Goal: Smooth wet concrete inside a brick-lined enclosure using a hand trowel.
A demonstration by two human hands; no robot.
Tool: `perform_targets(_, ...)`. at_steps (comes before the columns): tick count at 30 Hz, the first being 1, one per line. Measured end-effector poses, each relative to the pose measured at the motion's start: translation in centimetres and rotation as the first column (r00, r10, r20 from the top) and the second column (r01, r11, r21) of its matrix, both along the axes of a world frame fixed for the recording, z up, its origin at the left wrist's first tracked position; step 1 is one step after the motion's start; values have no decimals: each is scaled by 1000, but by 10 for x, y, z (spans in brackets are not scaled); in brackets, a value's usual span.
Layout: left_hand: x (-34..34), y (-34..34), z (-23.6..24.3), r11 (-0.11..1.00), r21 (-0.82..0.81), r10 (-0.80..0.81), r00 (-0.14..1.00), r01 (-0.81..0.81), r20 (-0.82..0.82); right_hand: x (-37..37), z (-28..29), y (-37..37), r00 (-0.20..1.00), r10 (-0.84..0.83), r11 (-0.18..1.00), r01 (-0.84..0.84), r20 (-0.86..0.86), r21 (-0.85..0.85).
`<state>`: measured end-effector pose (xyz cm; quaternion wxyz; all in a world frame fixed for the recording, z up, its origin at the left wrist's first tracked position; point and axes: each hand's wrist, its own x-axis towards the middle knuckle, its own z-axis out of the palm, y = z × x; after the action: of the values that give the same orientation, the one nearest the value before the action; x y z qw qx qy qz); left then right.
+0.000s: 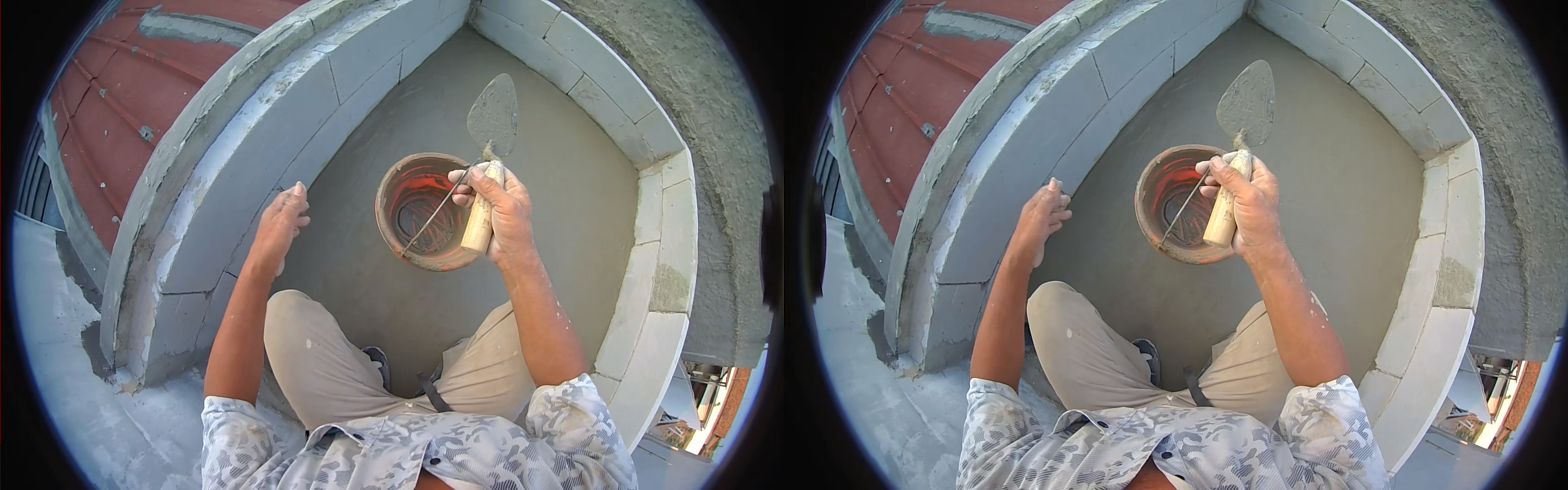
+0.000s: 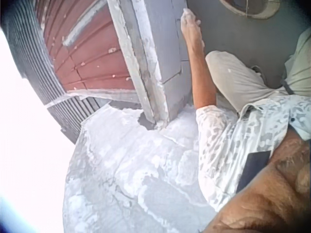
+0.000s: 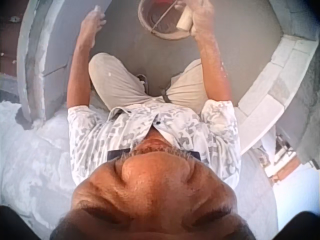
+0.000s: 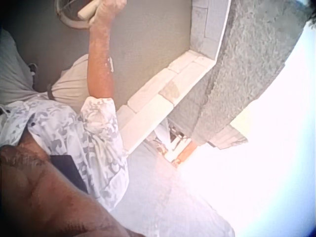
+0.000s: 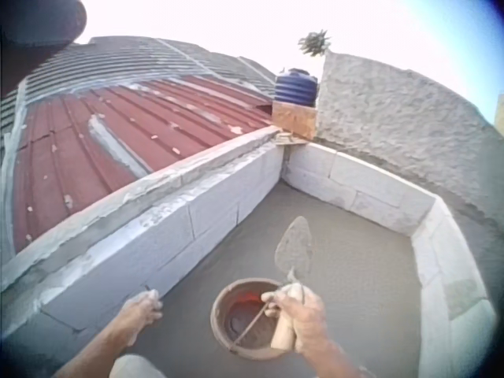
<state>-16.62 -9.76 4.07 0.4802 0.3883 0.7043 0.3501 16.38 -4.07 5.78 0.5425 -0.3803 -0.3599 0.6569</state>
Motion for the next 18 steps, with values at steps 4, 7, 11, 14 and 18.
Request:
perform_targets(4,63,-1,-45,970,-237,-8,978,59,209,-9,5,9,995,36,999,-35,-98,17)
perform_targets(7,76,-5,-69,950,-307,86,889,64,450,-20,10,17,975,52,998,-44,-217,42)
perform_targets(11,90,-1,-76,965,-234,60,775,116,629,-21,12,28,974,89,994,-73,-209,84)
perform_targets(14,105,2,-70,988,-148,85,679,36,729,-16,7,27,982,87,992,-70,-166,109)
perform_targets(18,116,0,-63,983,-146,184,613,-112,768,-12,-7,2,995,80,994,-76,-53,84)
